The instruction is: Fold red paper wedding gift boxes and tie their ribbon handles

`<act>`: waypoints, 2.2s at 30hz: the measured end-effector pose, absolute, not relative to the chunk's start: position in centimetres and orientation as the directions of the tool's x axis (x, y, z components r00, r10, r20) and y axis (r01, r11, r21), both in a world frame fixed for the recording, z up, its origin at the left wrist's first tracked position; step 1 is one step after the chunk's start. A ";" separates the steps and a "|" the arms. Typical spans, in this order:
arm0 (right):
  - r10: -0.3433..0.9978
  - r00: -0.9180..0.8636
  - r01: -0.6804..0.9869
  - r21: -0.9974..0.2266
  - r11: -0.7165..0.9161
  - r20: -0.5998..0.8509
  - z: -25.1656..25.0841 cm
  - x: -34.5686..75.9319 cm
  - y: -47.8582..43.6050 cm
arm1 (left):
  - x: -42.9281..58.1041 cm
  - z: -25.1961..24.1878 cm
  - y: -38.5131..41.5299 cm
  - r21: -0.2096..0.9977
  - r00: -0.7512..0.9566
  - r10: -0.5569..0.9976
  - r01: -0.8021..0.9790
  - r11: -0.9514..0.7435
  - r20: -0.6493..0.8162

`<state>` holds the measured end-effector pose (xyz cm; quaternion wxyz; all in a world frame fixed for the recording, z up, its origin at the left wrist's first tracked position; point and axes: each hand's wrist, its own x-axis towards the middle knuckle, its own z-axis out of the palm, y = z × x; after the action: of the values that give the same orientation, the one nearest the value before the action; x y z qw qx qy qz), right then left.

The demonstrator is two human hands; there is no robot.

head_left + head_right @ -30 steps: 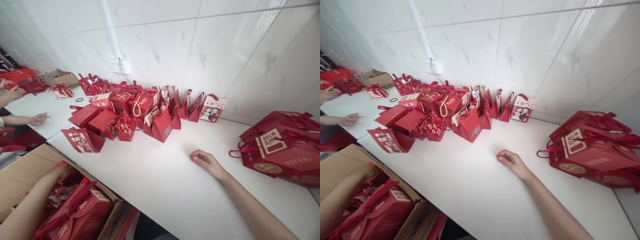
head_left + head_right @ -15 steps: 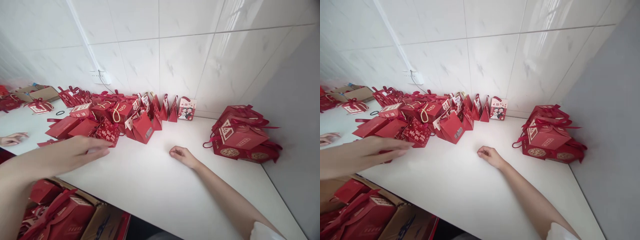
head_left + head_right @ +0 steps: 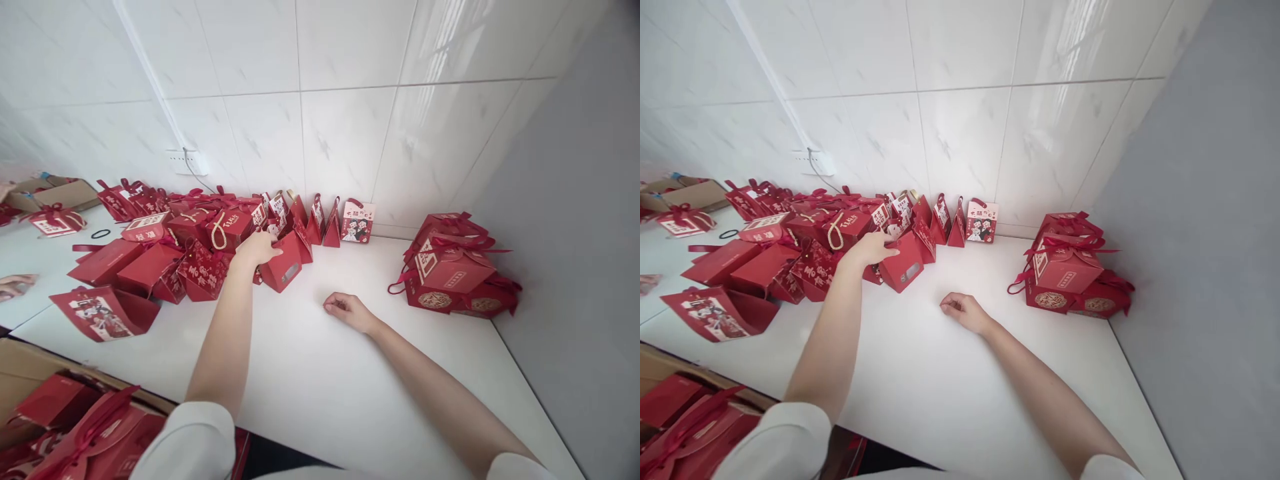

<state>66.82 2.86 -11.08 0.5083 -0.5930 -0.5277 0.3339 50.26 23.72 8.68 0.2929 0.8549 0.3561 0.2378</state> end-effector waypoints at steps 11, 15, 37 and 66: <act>0.607 0.414 0.668 -0.679 0.305 0.679 0.2 67.6 3.3 | 53.8 0.7 23.0 0.893 0.843 0.513 0.095 -0.441 0.163; 0.606 0.320 0.735 -0.594 0.326 0.728 5.0 68.5 4.1 | 55.7 -4.7 21.9 0.950 0.686 0.683 -0.038 -0.309 0.250; 0.840 0.142 0.868 -0.473 0.149 0.524 3.7 68.4 6.2 | 57.1 -9.7 21.3 0.936 0.882 0.410 -0.086 -0.342 0.231; 0.821 0.341 0.744 -0.666 0.063 0.459 4.2 72.8 3.8 | 57.3 -9.1 20.8 0.937 0.881 0.432 -0.035 -0.348 0.193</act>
<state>72.82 3.81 4.18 0.4516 -0.6830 -0.5725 0.0426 57.32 20.75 -9.07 0.5571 0.7939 0.1250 0.2093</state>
